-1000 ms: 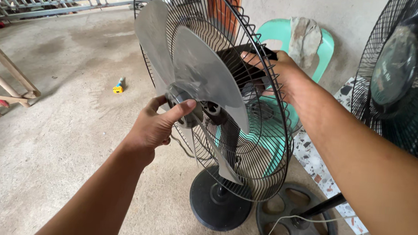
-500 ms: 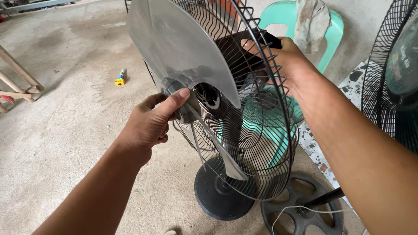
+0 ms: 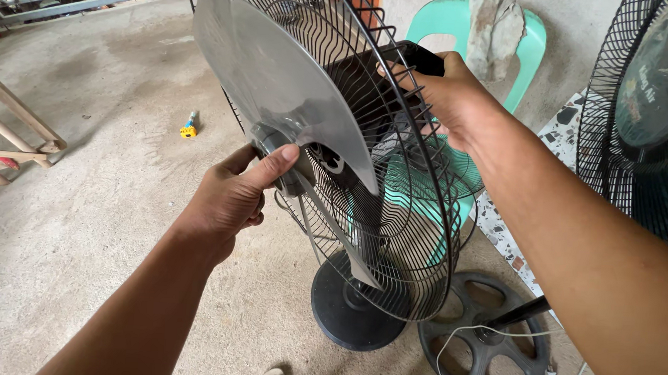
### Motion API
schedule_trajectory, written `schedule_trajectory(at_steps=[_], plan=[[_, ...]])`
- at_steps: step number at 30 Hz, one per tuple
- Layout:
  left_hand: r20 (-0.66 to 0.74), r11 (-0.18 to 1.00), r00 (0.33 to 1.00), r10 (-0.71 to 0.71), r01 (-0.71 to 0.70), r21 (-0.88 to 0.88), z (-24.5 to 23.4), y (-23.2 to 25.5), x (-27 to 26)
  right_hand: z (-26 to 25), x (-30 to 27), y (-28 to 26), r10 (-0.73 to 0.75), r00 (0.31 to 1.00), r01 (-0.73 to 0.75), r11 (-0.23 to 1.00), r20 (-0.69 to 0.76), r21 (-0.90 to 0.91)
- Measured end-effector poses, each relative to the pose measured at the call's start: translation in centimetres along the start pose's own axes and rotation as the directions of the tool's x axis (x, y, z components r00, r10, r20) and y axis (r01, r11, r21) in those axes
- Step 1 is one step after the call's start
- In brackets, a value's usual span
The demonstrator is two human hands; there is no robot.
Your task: The person wipes the motor housing of a standing fan with a cloth, then installs the fan blades onto the motor shaft and secures them with a nut. The person aligns the blades and tightens the nut by hand to complete the reassembly.
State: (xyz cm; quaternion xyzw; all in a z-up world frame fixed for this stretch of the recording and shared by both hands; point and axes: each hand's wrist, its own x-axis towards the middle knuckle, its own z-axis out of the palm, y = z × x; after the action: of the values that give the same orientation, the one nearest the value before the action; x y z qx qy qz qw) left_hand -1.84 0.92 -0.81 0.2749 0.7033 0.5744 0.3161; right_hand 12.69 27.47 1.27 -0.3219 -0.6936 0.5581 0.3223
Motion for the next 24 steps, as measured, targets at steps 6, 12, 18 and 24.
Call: schedule_trajectory(at_steps=[6, 12, 18, 24], plan=[[0.012, 0.998, 0.999, 0.042, -0.042, 0.045, 0.2, 0.0, 0.0, 0.1, 0.2, -0.3, 0.036, 0.999, -0.035, 0.997, 0.004, -0.062], [-0.049, 0.996, 0.999, -0.011, 0.015, 0.087, -0.1, 0.0, 0.4, 0.0, -0.5, -0.7, 0.094, 0.995, -0.096, 0.992, -0.026, -0.086], [-0.068, 0.998, 0.997, 0.023, -0.019, 0.067, 0.5, -0.3, -0.1, -0.3, -2.6, -1.7, 0.035, 0.995, -0.027, 0.996, 0.096, -0.084], [-0.085, 0.998, 0.995, 0.051, -0.049, 0.026, 0.5, 0.0, -0.7, 0.0, -2.5, -2.7, 0.104, 0.983, -0.094, 0.993, 0.150, -0.073]])
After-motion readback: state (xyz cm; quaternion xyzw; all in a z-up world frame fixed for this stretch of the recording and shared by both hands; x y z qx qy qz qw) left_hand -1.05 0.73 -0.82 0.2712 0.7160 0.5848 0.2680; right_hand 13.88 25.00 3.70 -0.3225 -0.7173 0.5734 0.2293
